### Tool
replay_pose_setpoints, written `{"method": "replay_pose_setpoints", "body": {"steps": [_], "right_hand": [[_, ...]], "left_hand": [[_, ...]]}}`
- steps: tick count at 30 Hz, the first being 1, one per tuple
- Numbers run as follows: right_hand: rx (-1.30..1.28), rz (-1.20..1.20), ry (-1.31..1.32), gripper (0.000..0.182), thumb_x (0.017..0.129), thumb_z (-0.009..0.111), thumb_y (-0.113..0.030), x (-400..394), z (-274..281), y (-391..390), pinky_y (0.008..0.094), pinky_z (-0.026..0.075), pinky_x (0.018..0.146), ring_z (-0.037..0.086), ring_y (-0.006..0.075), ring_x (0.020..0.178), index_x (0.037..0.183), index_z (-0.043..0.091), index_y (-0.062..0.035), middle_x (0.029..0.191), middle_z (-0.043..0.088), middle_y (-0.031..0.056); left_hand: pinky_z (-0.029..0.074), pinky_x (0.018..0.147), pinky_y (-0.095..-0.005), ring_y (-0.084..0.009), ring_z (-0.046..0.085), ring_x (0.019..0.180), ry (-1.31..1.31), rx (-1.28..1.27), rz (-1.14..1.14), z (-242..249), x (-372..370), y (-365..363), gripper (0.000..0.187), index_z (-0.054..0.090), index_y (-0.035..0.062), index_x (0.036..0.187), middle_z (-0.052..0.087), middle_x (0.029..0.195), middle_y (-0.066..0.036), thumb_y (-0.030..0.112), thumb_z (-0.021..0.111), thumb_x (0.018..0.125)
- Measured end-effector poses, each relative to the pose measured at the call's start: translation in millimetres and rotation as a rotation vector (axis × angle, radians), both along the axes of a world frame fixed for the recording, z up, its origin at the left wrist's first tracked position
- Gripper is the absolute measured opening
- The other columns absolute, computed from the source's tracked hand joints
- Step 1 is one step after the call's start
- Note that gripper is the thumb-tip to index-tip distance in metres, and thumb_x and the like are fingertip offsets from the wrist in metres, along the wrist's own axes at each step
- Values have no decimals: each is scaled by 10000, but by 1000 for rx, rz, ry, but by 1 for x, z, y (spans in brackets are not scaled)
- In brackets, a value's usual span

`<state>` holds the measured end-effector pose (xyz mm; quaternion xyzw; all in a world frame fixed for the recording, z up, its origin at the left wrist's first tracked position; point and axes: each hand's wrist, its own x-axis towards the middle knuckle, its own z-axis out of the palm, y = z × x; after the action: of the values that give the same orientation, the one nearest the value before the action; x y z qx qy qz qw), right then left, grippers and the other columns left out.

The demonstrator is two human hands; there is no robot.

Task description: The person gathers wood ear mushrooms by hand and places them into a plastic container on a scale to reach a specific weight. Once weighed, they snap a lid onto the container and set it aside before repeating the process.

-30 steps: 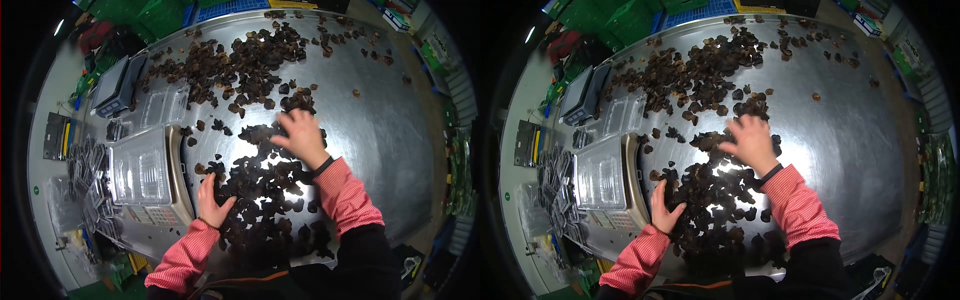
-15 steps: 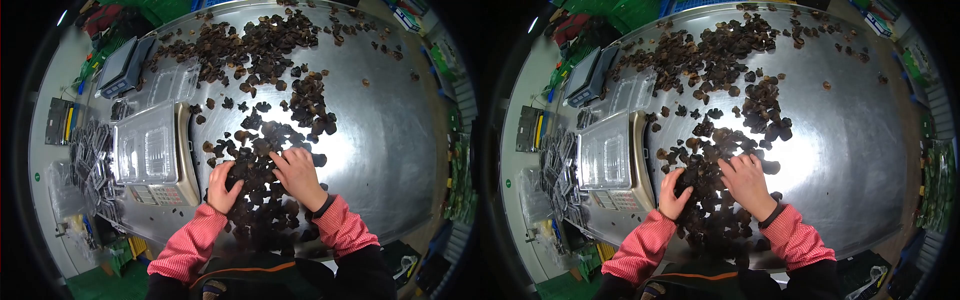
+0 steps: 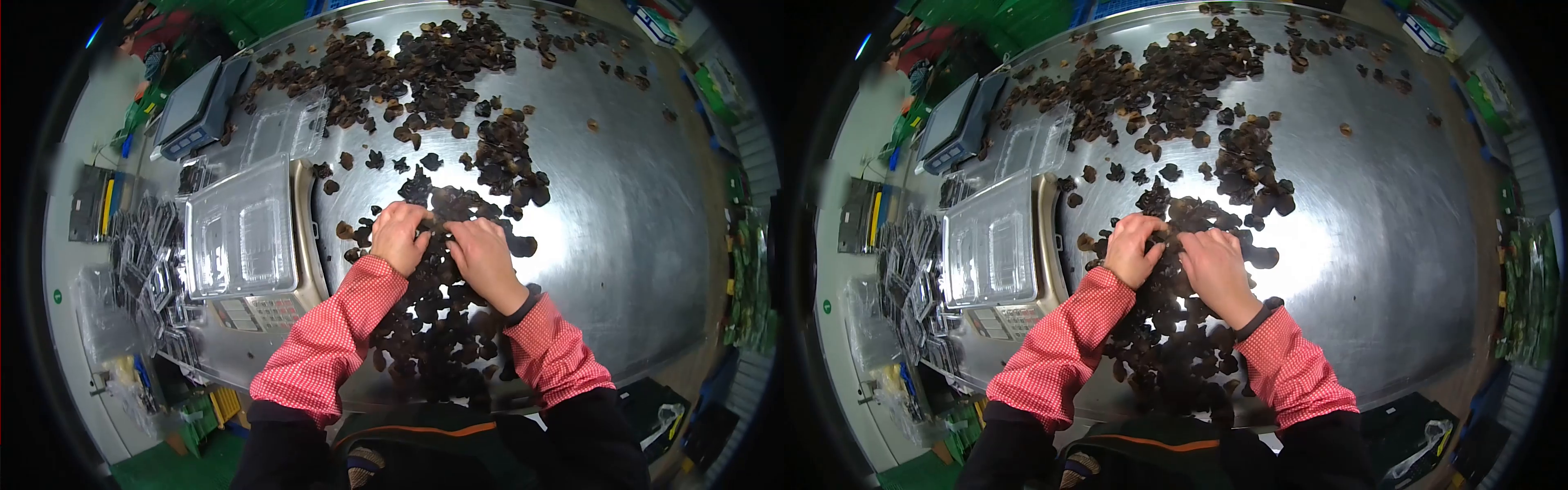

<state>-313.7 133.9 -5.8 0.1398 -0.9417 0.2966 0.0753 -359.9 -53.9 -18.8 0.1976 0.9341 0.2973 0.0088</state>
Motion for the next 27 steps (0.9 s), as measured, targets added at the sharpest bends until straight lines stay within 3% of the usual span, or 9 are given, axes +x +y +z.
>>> {"method": "replay_pose_setpoints", "body": {"steps": [1, 7, 10, 11, 18, 20, 23, 26, 27], "right_hand": [[8, -7, 28, 274, 849, 692, -153, 0, 3, 2, 417, 415, 927, 571, 255, 978, 1113, 647, -94, 943, 599, 57], [53, -117, 202, 338, 821, 745, -218, 31, 59, 11, 385, 445, 897, 569, 267, 968, 1114, 652, -80, 940, 573, 74], [-368, -159, -146, 407, 811, 778, -233, 66, 79, 5, 337, 485, 773, 578, 251, 914, 1155, 635, -71, 933, 562, 75], [-506, -122, -249, 429, 816, 789, -192, 79, 78, 8, 277, 470, 650, 575, 177, 807, 1184, 616, -58, 924, 538, 57], [-777, -193, -948, 322, 846, 747, -88, 214, 76, 79, 235, 473, 680, 559, 63, 795, 1144, 630, -54, 909, 593, -24], [-804, -304, -1186, 255, 854, 739, -100, 257, 89, 107, 242, 483, 618, 604, 67, 759, 1091, 660, -46, 858, 633, -6], [-36, -400, -1243, 172, 889, 713, -181, 303, 90, 123, 297, 474, 546, 611, 116, 594, 953, 663, -30, 716, 625, 57], [43, -277, -876, 233, 904, 688, -255, 296, 77, 115, 340, 490, 565, 654, 190, 626, 909, 666, -23, 699, 638, 103], [-302, -456, -1044, 261, 892, 685, -267, 264, 96, 93, 370, 499, 618, 653, 278, 658, 925, 660, -10, 715, 640, 107]], "left_hand": [[424, 985, -426, -319, 556, 1133, 5, 51, 41, 3, 1, 1, 207, 684, 115, 970, 647, 1043, -64, 103, 743, 771], [481, 875, -364, -280, 625, 943, -10, 235, 77, 36, 23, 2, 138, 676, 53, 907, 683, 949, -87, 98, 747, 797], [503, 810, -268, -125, 639, 892, -269, 514, -26, 53, 61, 7, 137, 654, 31, 958, 670, 939, -23, 45, 730, 845], [514, 790, -266, -127, 647, 861, -437, 642, -42, 51, 77, 11, 131, 660, 29, 958, 671, 911, -34, 38, 729, 846], [516, 778, -228, -53, 619, 841, -1061, 788, -330, 45, 167, -2, 178, 659, 16, 1096, 675, 919, -16, 77, 681, 930], [534, 797, -255, -91, 655, 889, -969, 651, -374, 50, 163, -21, 184, 679, 37, 1089, 689, 973, -52, 71, 692, 909], [540, 799, -297, -159, 666, 874, -612, 536, -221, 40, 140, -46, 218, 688, 58, 1085, 683, 976, -73, 51, 703, 868], [495, 917, -374, -268, 627, 990, -248, 369, -89, 36, 100, -61, 326, 669, 66, 1127, 656, 1039, -113, 78, 735, 808], [466, 959, -387, -296, 595, 1051, -182, 312, -84, 35, 90, -63, 375, 654, 76, 1161, 639, 1089, -127, 88, 741, 796]]}}
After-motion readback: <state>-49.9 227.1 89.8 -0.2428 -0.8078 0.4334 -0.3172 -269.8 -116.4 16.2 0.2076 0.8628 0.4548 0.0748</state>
